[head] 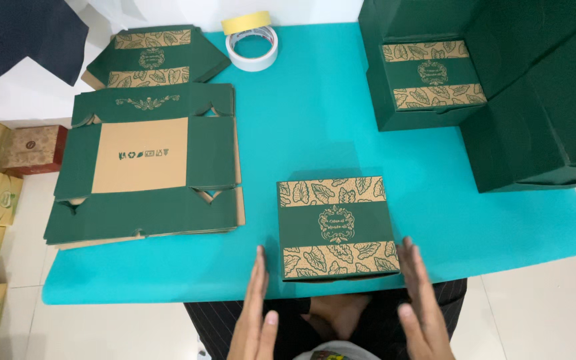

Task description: The person assembles flat-packed cardboard boxes by folding the sides and tucking in the flaps to form a rectangular shape. They repeat this process for multiple boxes, stacking the finished green and gold patterned boxes on the right side of the table.

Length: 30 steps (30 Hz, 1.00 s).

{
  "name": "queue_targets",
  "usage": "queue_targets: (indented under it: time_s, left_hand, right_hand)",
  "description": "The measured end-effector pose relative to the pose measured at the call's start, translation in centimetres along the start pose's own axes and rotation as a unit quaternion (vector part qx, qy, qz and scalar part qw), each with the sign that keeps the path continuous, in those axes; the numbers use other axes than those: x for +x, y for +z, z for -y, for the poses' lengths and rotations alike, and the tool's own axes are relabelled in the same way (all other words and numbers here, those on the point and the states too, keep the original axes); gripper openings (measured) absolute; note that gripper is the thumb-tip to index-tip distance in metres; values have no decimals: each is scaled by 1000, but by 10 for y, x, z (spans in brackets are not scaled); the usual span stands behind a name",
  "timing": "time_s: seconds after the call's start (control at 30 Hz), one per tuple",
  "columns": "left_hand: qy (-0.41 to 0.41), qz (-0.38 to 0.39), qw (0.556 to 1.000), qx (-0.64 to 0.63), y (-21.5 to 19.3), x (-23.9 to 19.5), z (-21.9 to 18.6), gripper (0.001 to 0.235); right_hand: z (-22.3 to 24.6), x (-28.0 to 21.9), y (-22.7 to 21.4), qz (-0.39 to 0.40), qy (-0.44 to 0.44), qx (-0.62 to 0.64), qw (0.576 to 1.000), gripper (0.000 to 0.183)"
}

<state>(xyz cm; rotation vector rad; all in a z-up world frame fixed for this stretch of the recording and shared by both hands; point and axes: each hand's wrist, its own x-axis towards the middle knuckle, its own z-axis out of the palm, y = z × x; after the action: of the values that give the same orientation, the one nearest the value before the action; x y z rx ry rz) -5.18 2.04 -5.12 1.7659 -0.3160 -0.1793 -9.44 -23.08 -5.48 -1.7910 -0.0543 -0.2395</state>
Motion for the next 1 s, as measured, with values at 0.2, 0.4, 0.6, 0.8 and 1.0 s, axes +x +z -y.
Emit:
queue_targets:
  time_s: [0.2, 0.4, 0.6, 0.8, 1.0]
  left_hand:
    - [-53, 104, 990, 83, -1, 18, -16, 70]
    - [-57, 116, 984, 122, 13, 39, -10, 76]
    - [-69, 212, 955, 194, 26, 84, -29, 82]
    - [136, 266, 941, 158, 35, 162, -93, 71]
    - [162, 221, 949, 154, 69, 228, -85, 73]
  right_hand:
    - [-57, -32, -8, 41, 22, -120, 992, 72]
    - [-41, -19, -11, -13, 80, -125, 989, 75]
    - [-53, 3, -46, -70, -7, -126, 989, 81]
    - [-3, 78, -75, -118, -10, -131, 984, 73]
    - [37, 159, -81, -168, 23, -149, 974, 71]
